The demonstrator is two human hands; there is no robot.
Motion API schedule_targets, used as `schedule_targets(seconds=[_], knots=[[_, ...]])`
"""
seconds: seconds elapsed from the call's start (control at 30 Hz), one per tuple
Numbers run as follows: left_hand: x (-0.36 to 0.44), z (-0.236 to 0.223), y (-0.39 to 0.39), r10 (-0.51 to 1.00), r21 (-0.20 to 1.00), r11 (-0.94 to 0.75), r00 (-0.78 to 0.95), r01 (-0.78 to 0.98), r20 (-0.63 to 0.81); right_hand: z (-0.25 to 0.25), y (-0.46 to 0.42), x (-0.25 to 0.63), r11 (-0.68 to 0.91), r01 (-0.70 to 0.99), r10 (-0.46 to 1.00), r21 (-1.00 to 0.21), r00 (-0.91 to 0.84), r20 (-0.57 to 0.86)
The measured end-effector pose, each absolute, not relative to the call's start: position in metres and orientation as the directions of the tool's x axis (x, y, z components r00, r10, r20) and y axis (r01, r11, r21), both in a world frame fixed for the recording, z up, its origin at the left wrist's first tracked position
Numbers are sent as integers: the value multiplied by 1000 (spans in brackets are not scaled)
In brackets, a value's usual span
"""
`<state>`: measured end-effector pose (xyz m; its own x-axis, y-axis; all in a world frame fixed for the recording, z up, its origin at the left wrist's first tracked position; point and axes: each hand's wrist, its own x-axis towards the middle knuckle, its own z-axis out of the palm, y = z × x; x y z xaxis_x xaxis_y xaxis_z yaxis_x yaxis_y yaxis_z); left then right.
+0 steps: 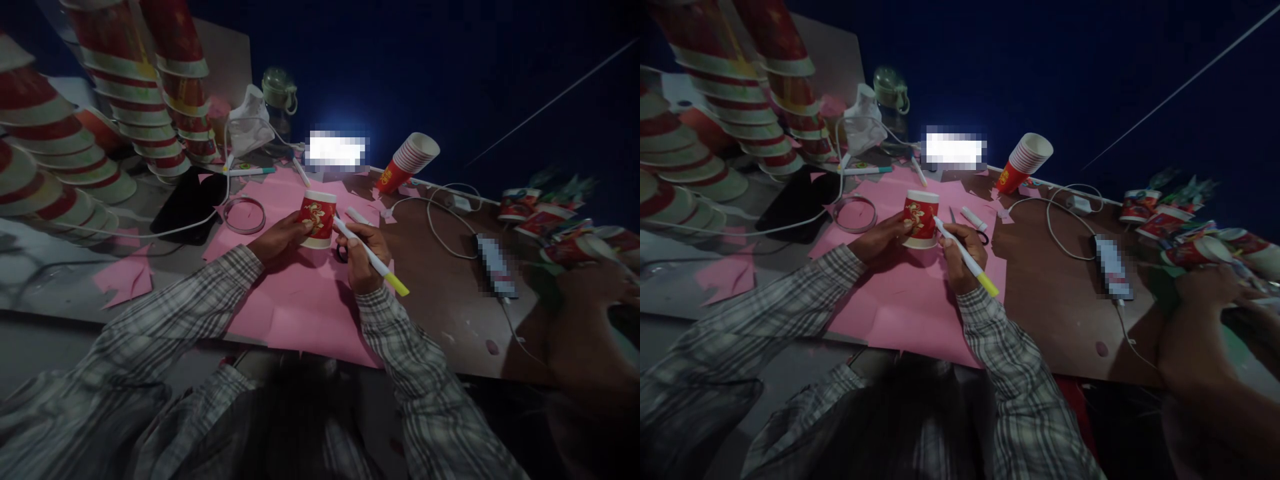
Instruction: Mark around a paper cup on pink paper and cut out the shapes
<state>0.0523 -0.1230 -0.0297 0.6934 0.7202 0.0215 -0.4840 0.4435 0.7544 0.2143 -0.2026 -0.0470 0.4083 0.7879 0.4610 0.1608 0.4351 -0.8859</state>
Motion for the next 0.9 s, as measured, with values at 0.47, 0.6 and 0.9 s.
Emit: schedule_targets(seconds=[0.47,0.6,0.9], knots=[[51,-26,-124,726,759,450,688,-470,-4,-41,-202,215,490,29,799,-871,384,463],[52,-24,-126,715,759,444,699,-476,20,-39,-203,213,467,32,785,-884,445,431],[53,-28,-126,724,766,448,690,-461,-8,-47,-198,217,462,197,766,-865,402,501]])
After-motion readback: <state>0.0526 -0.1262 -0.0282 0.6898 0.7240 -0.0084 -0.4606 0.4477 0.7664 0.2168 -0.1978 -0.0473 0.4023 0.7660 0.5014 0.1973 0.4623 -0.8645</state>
